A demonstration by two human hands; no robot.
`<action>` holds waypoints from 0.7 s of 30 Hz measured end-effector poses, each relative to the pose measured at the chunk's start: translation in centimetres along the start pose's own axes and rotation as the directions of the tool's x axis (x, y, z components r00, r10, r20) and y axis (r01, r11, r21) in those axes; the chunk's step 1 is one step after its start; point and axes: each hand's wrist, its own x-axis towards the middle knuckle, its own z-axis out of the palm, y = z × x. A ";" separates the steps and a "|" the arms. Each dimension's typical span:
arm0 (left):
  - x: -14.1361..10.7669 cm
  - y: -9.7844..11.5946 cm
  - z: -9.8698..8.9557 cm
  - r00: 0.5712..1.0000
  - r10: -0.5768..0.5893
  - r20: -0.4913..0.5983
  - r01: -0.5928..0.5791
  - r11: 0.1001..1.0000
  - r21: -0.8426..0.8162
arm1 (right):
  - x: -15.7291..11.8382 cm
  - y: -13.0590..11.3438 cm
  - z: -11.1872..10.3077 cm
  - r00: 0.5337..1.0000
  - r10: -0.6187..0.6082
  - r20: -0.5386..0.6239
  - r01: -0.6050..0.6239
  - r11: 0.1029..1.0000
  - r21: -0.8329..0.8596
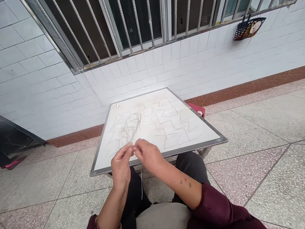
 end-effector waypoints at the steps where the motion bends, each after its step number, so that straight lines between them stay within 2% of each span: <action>1: -0.1 0.0 0.1 1.000 0.009 -0.003 -0.009 1.000 0.010 | 0.0 0.0 0.0 1.000 0.005 -0.002 -0.005 1.000 0.000; 8: -1.0 -0.5 0.6 0.990 0.129 -0.053 -0.121 0.982 0.144 | 0.0 -0.6 0.4 0.996 0.065 -0.054 -0.067 0.997 -0.033; 11: -1.1 -0.6 0.6 0.989 0.131 -0.067 -0.120 0.982 0.148 | 0.0 -0.6 0.5 0.996 0.061 -0.060 -0.062 0.998 -0.023; 17: -0.1 0.5 -1.0 0.996 0.038 0.080 -0.041 0.999 0.033 | -0.2 -0.1 0.0 0.999 -0.024 -0.049 0.024 1.000 0.001; 21: 0.7 2.1 -1.8 0.968 -0.113 0.225 0.113 0.993 0.016 | -0.5 -0.1 -0.1 0.994 -0.085 -0.075 0.079 0.994 -0.070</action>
